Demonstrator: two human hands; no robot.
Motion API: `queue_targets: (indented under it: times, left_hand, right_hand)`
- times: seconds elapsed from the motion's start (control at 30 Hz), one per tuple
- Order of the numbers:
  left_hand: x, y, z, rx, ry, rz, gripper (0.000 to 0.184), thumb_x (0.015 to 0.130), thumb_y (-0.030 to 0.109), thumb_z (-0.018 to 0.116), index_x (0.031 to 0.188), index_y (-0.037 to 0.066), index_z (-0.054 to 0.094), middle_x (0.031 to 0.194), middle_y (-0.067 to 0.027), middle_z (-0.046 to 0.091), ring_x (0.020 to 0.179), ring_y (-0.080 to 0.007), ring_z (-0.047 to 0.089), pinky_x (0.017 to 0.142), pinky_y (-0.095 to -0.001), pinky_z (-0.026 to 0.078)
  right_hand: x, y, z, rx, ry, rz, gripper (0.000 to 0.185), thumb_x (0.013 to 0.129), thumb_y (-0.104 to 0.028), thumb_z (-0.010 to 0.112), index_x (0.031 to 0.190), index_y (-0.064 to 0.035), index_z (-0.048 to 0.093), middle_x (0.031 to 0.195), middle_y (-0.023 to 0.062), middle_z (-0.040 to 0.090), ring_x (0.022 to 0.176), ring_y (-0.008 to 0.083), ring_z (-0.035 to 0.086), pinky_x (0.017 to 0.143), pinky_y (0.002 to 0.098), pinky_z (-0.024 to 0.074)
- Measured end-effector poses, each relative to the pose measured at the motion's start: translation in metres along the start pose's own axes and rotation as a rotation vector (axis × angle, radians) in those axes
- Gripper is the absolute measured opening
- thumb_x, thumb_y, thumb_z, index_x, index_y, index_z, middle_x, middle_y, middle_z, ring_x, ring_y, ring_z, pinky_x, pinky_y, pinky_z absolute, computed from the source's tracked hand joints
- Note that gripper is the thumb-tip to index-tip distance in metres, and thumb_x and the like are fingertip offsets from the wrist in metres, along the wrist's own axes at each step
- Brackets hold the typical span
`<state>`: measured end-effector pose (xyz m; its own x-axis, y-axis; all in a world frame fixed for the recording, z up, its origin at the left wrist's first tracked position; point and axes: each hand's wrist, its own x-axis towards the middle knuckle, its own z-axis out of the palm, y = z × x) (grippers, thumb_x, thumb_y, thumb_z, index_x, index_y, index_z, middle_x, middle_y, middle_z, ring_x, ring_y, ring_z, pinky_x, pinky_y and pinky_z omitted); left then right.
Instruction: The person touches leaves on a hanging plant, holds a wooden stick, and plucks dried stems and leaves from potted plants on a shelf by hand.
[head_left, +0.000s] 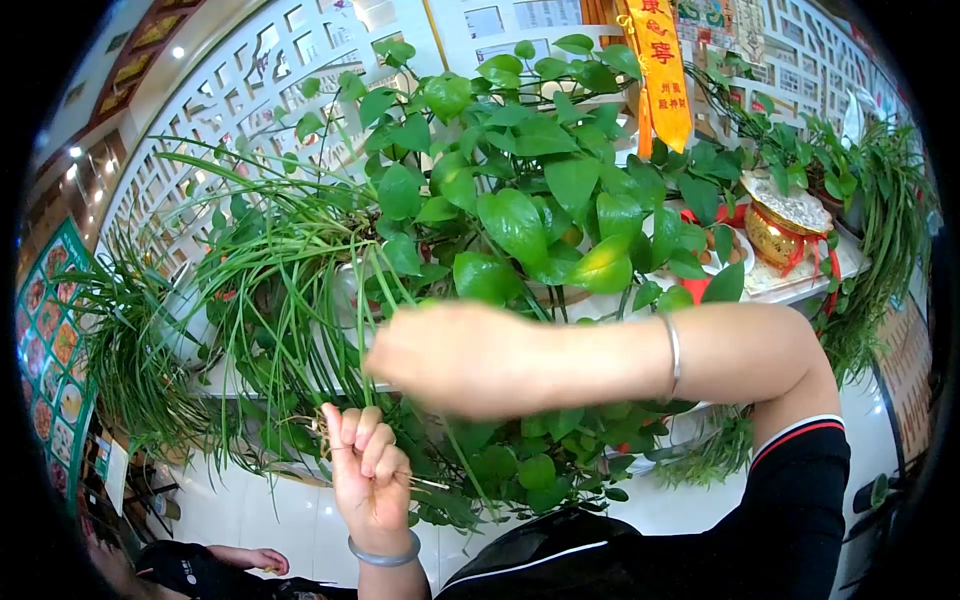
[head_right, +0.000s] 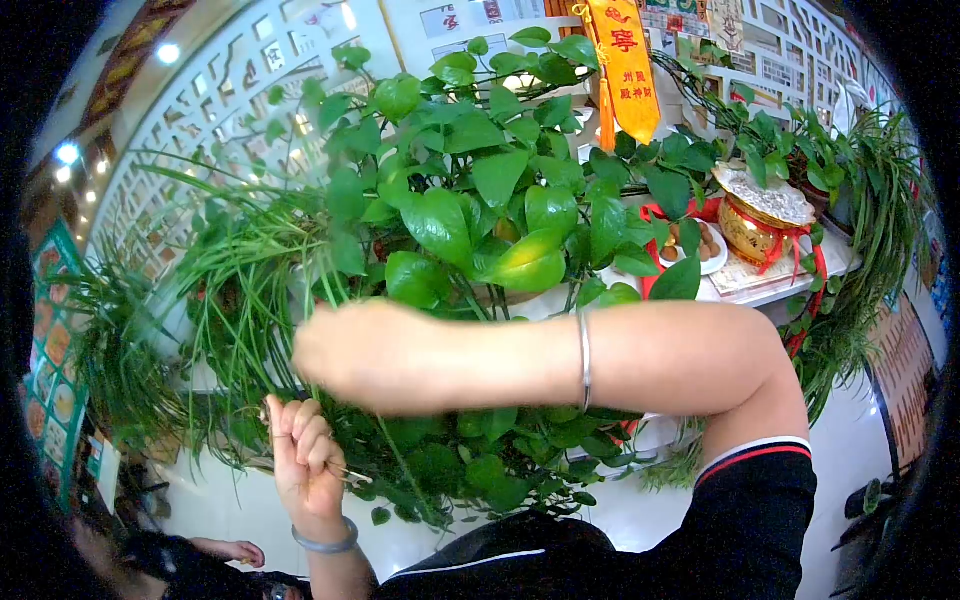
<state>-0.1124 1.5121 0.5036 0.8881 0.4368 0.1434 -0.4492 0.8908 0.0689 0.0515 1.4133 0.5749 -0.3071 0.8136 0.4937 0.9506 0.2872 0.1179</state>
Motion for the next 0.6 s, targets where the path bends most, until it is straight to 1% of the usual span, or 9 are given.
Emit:
queue_targets:
  times: [0.07,0.17,0.2,0.3,0.4,0.47,0.5,0.53,0.6]
  left_hand:
    - [0.001,0.002,0.001,0.005,0.014,0.052,0.043,0.097,0.041,0.036,0.07,0.008,0.034,0.065,-0.0015,0.031,0.045,-0.0086,0.026,0.037,-0.0223,0.02]
    - [0.003,0.001,-0.001,0.025,0.002,0.083,0.043,0.096,0.042,0.038,0.069,0.008,0.034,0.064,-0.0016,0.03,0.046,-0.0078,0.028,0.036,-0.0218,0.018]
    - [0.003,0.003,-0.003,0.04,-0.001,0.083,0.042,0.096,0.04,0.04,0.069,0.008,0.035,0.066,-0.0022,0.034,0.046,-0.0073,0.03,0.036,-0.0209,0.019]
    - [0.002,0.011,-0.008,0.1,0.036,0.116,0.036,0.095,0.034,0.044,0.073,0.006,0.04,0.075,-0.0053,0.047,0.048,-0.006,0.038,0.034,-0.0184,0.024]
    - [0.001,0.012,-0.005,0.141,0.149,0.187,0.026,0.095,0.025,0.046,0.084,0.002,0.048,0.092,-0.0108,0.058,0.052,-0.0057,0.045,0.033,-0.0164,0.03]
    - [0.002,0.011,-0.005,0.12,0.186,0.211,0.022,0.095,0.02,0.046,0.095,-0.001,0.051,0.103,-0.0145,0.06,0.054,-0.0061,0.048,0.034,-0.0159,0.034]
    - [0.003,0.011,-0.009,0.096,0.177,0.21,0.023,0.096,0.017,0.043,0.104,-0.004,0.049,0.105,-0.0158,0.06,0.055,-0.0066,0.048,0.034,-0.0164,0.033]
    - [0.004,0.01,-0.012,0.085,0.157,0.191,0.022,0.096,0.017,0.043,0.104,-0.004,0.049,0.104,-0.0157,0.06,0.054,-0.0066,0.046,0.035,-0.0164,0.033]
    - [0.007,0.007,-0.014,0.066,0.118,0.152,0.022,0.096,0.016,0.043,0.102,-0.004,0.049,0.103,-0.0155,0.06,0.053,-0.0065,0.044,0.036,-0.0163,0.033]
  right_hand:
    - [0.001,0.04,-0.003,-0.044,-0.042,0.251,0.027,0.071,-0.005,0.055,0.096,0.003,0.058,0.096,0.0177,0.058,0.088,0.033,0.058,0.076,0.0408,0.0491]
    - [0.014,0.098,0.013,0.091,-0.269,0.422,0.022,0.07,0.0,0.049,0.087,0.0067,0.06,0.102,0.0216,0.059,0.091,0.0375,0.058,0.081,0.0426,0.0472]
    - [0.02,0.104,0.012,0.126,-0.344,0.459,0.022,0.07,0.001,0.047,0.085,0.008,0.061,0.105,0.0239,0.058,0.093,0.0386,0.058,0.082,0.0431,0.0465]
    - [0.028,0.112,0.004,0.032,-0.541,0.53,0.032,0.071,0.002,0.045,0.099,0.0106,0.057,0.113,0.0292,0.053,0.103,0.0399,0.054,0.089,0.0416,0.0444]
    - [0.023,0.137,0.006,0.099,-0.124,0.621,0.046,0.073,0.001,0.042,0.117,0.0133,0.042,0.123,0.0334,0.043,0.119,0.042,0.041,0.101,0.0413,0.0349]
    - [0.026,0.151,-0.003,0.118,-0.035,0.712,0.046,0.073,0.0,0.041,0.117,0.0122,0.044,0.122,0.0336,0.044,0.118,0.0419,0.041,0.101,0.0417,0.0346]
    - [0.024,0.149,-0.017,0.26,0.033,0.74,0.047,0.073,0.0,0.041,0.119,0.0101,0.045,0.121,0.0333,0.045,0.117,0.0419,0.042,0.099,0.0415,0.0354]
    - [0.023,0.153,-0.019,0.262,0.109,0.766,0.045,0.073,-0.001,0.041,0.117,0.0083,0.047,0.119,0.0311,0.048,0.114,0.0408,0.045,0.096,0.0412,0.0374]
    - [0.023,0.156,-0.027,0.295,0.119,0.784,0.044,0.074,-0.002,0.041,0.116,0.0083,0.048,0.12,0.0282,0.049,0.114,0.0391,0.046,0.096,0.0406,0.0379]
